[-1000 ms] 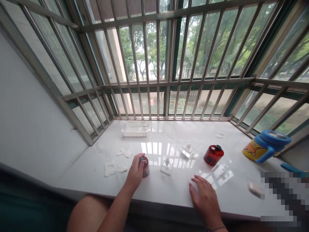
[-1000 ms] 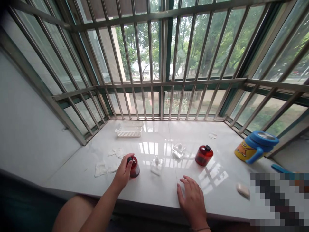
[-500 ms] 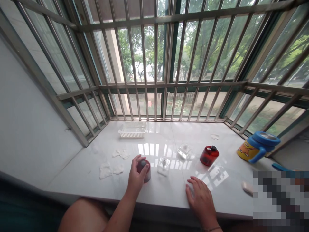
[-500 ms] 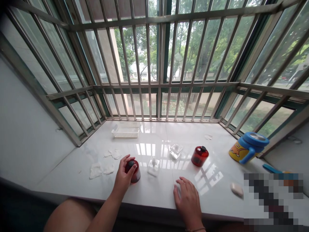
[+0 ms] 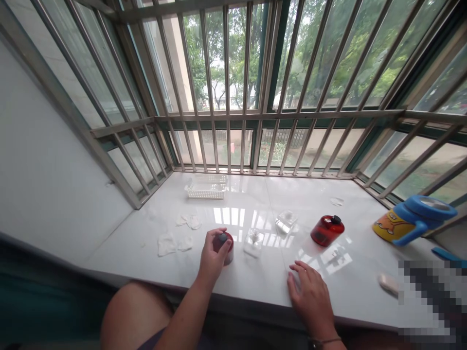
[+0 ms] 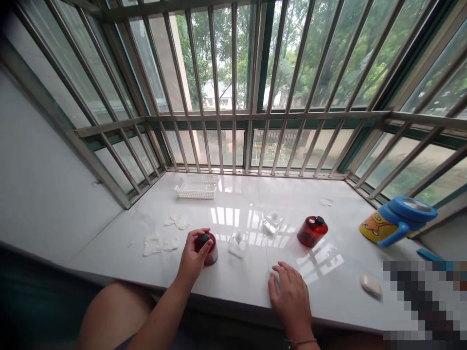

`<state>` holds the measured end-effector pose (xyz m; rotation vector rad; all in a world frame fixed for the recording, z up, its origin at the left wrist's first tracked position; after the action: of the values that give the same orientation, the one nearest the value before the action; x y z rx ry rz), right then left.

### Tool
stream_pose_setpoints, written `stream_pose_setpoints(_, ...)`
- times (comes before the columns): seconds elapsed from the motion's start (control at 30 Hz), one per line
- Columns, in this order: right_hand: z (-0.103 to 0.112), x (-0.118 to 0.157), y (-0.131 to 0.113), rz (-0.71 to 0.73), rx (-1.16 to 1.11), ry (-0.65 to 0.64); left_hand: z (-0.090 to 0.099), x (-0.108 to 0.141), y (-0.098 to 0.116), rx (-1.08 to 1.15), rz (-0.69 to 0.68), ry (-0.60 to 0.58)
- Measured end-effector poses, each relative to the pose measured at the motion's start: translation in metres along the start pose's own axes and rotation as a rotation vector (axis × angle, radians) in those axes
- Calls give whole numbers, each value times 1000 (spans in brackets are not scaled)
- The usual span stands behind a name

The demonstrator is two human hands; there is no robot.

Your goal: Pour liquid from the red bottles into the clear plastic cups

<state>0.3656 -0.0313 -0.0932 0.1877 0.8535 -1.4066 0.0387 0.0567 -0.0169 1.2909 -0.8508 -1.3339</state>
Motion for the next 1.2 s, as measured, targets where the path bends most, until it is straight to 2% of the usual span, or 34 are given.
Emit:
stream_pose_setpoints(0.13,0,0,0,-7,11,-8,-2,-1,-4,16,8,21)
stream_pose_setpoints(0.3,0,0,0,-16,16,-26,-9,-5,-10,-33,27,-56)
stream_pose_setpoints(0.57,0,0,1,-14,12,-27,-12,-3,-5,-79,-74,-126)
stream_pose_setpoints(0.77,1,-3,-1,-13,9,-37,-16,-4,-10,79,1,-100)
stream_pose_setpoints(1.0,1,-3,-1,-15,10,-51,-17,0,-6,-65,-33,-106)
stream_pose_setpoints(1.2,1,-2,-1,-22,9,-57,-17,-3,-8,69,6,-71)
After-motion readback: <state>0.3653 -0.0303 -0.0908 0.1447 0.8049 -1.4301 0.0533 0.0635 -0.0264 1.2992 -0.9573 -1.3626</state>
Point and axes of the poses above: each hand's wrist, its own x-axis away from the middle knuckle, its own z-axis out of the back of the hand, y = z × x, the point moved 6 cm from there along -x, towards the middle knuckle, and after that the axes turned 6 degrees about -x, right-handed, at the moved point
